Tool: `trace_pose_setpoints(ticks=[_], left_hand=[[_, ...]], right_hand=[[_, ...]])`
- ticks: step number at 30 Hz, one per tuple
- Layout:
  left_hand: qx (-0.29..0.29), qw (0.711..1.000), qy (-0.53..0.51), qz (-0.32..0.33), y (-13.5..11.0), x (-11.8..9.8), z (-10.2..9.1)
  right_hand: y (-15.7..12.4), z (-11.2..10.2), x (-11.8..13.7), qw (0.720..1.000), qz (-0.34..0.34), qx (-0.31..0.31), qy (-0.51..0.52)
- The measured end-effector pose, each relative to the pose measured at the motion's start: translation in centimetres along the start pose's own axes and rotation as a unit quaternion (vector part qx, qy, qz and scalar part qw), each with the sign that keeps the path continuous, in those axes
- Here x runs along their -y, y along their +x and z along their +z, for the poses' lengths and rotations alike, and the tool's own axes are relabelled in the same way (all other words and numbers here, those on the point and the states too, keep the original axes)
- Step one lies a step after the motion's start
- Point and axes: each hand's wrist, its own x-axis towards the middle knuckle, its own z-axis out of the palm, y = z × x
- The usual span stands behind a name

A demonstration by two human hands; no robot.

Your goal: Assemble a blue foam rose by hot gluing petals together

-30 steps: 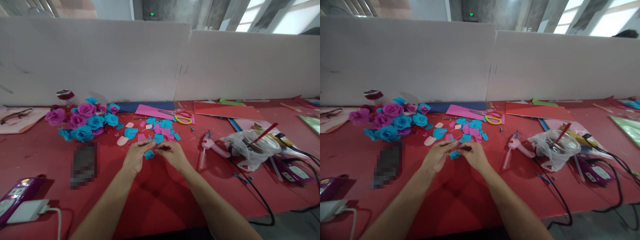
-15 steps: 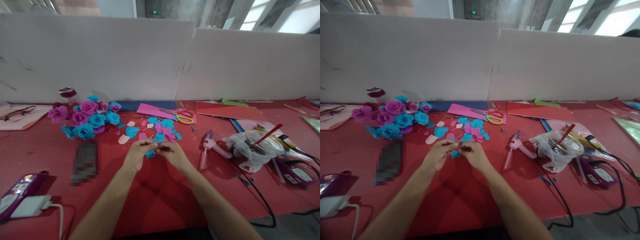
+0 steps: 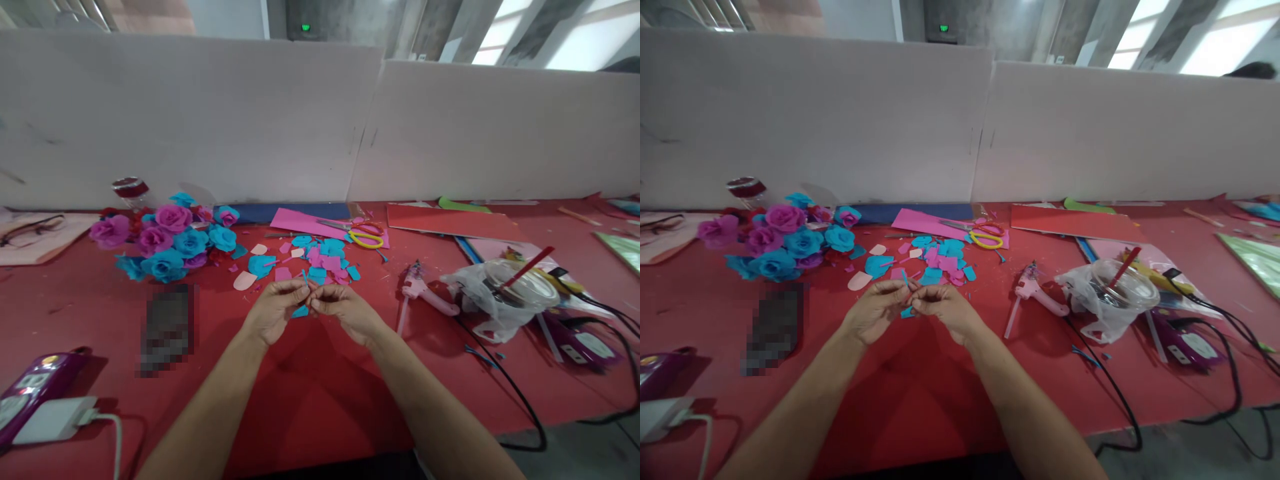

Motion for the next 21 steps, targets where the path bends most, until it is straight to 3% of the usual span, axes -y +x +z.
trace_pose_setpoints(ticks=[12, 16, 21], left_hand=[[-0.087, 0.995, -0.034, -0.028, 0.4, 0.4, 0.4], [-0.116, 0.992, -0.044, -0.027, 0.3, 0.4, 0.5], [-0.104, 0.993, -0.046, -0.019, 0.4, 1.1, 0.3]], right_hand=[[0.3, 0.5, -0.7, 0.999, -0.038, 0.019, -0.030], [0.5, 0.6, -1.0, 0.998, -0.040, -0.001, -0.048], [0.5, 1.0, -1.5, 0.997, -0.057, -0.019, -0.052]])
